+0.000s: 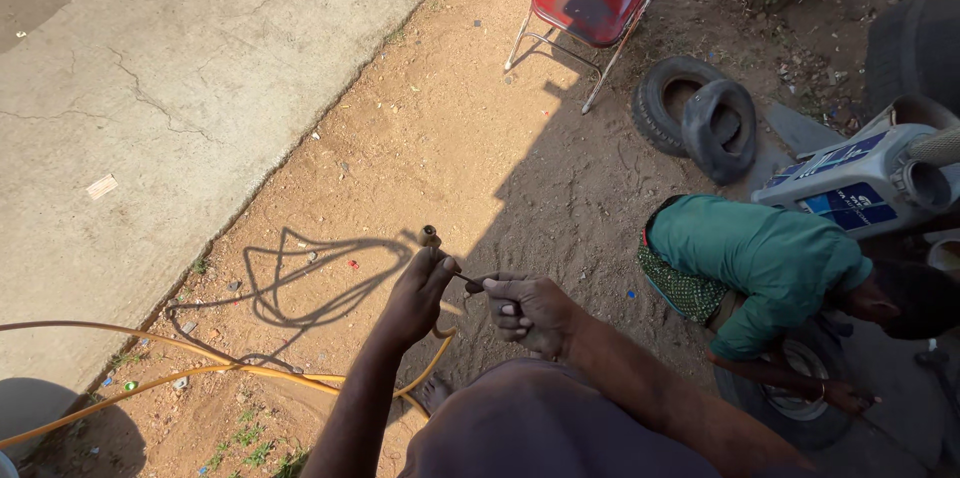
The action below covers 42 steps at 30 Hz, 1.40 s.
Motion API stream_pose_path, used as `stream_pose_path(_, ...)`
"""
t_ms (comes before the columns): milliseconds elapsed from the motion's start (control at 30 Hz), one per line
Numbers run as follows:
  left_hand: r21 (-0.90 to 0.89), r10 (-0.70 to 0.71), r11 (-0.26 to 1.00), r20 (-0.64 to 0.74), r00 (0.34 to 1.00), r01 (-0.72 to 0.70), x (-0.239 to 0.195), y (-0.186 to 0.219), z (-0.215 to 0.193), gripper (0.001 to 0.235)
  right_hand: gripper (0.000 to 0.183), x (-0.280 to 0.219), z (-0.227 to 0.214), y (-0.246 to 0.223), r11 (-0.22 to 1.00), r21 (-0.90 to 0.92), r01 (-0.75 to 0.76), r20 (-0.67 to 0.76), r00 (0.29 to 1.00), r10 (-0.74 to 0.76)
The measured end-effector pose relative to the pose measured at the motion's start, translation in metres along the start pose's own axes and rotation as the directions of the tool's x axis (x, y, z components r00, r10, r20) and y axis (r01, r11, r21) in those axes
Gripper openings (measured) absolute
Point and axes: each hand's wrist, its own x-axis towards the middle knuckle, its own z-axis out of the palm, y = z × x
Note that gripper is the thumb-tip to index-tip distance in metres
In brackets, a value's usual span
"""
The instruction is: The person uses a compressed air hose to clean a cylindrical air filter. They hold the filter with one hand and direct the air nozzle at the mesh surface with the other, rotating the filter to clean different sections. The person also briefly manipulates the hose nozzle with a small metal tool.
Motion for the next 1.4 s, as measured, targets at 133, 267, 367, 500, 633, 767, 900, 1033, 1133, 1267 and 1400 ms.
stream_pose_path(133, -0.108, 0.037, 0.994, 0.045, 0.998, -0.032, -0.003, -0.011, -0.007, 0.034, 0.023, 0.009, 0.003, -0.002, 0.974, -0.222, 0.047, 0.007, 0.999, -0.046)
stream_pose_path(267, -0.106, 0.017, 0.994, 0.057, 0.998, -0.011, -0.002, -0.016, -0.015, 0.035, 0.023, 0.013, 0.014, -0.002, 0.936, -0.342, 0.077, -0.021, 0.996, -0.09)
stream_pose_path(367, -0.129, -0.016, 0.991, 0.054, 0.998, 0.023, -0.003, -0.017, -0.02, 0.033, 0.025, 0.013, 0.024, -0.002, 0.47, -0.841, 0.267, 0.096, 0.929, -0.356)
stream_pose_path(500, -0.148, 0.033, 0.989, 0.047, 0.998, -0.026, -0.004, -0.019, -0.028, 0.033, 0.037, 0.011, 0.035, -0.006, -0.478, -0.743, 0.468, 0.662, 0.62, -0.422)
stream_pose_path(633, -0.139, 0.005, 0.99, -0.022, 1.0, -0.008, 0.0, -0.021, -0.03, 0.031, 0.034, 0.009, 0.045, -0.021, -0.456, -0.82, 0.345, 0.531, 0.756, -0.383)
stream_pose_path(767, -0.057, 0.048, 0.997, -0.07, 0.996, -0.052, 0.005, -0.023, -0.021, 0.03, 0.031, 0.013, 0.054, -0.04, -0.263, -0.962, 0.075, 0.135, 0.967, -0.218)
stream_pose_path(900, 0.046, 0.039, 0.998, -0.053, 0.998, -0.037, 0.006, -0.021, -0.004, 0.032, 0.026, 0.015, 0.05, -0.052, -0.4, -0.915, -0.055, -0.012, 0.994, -0.109)
stream_pose_path(1033, 0.066, 0.051, 0.997, -0.034, 0.998, -0.048, 0.005, -0.017, 0.007, 0.033, 0.021, 0.016, 0.035, -0.051, -0.494, -0.869, -0.019, 0.082, 0.98, -0.183)
stream_pose_path(1133, 0.092, -0.022, 0.996, -0.004, 1.0, 0.023, 0.004, -0.014, 0.011, 0.035, 0.017, 0.018, 0.026, -0.046, -0.555, -0.831, -0.033, 0.096, 0.975, -0.203)
stream_pose_path(1267, 0.062, -0.07, 0.996, 0.051, 0.996, 0.067, 0.004, -0.013, 0.016, 0.037, 0.013, 0.019, 0.018, -0.04, -0.617, -0.784, -0.07, 0.104, 0.965, -0.241)
stream_pose_path(1400, 0.044, -0.096, 0.994, 0.028, 0.995, 0.095, 0.008, -0.014, 0.018, 0.037, 0.008, 0.021, 0.016, -0.043, -0.676, -0.73, -0.104, 0.136, 0.946, -0.293)
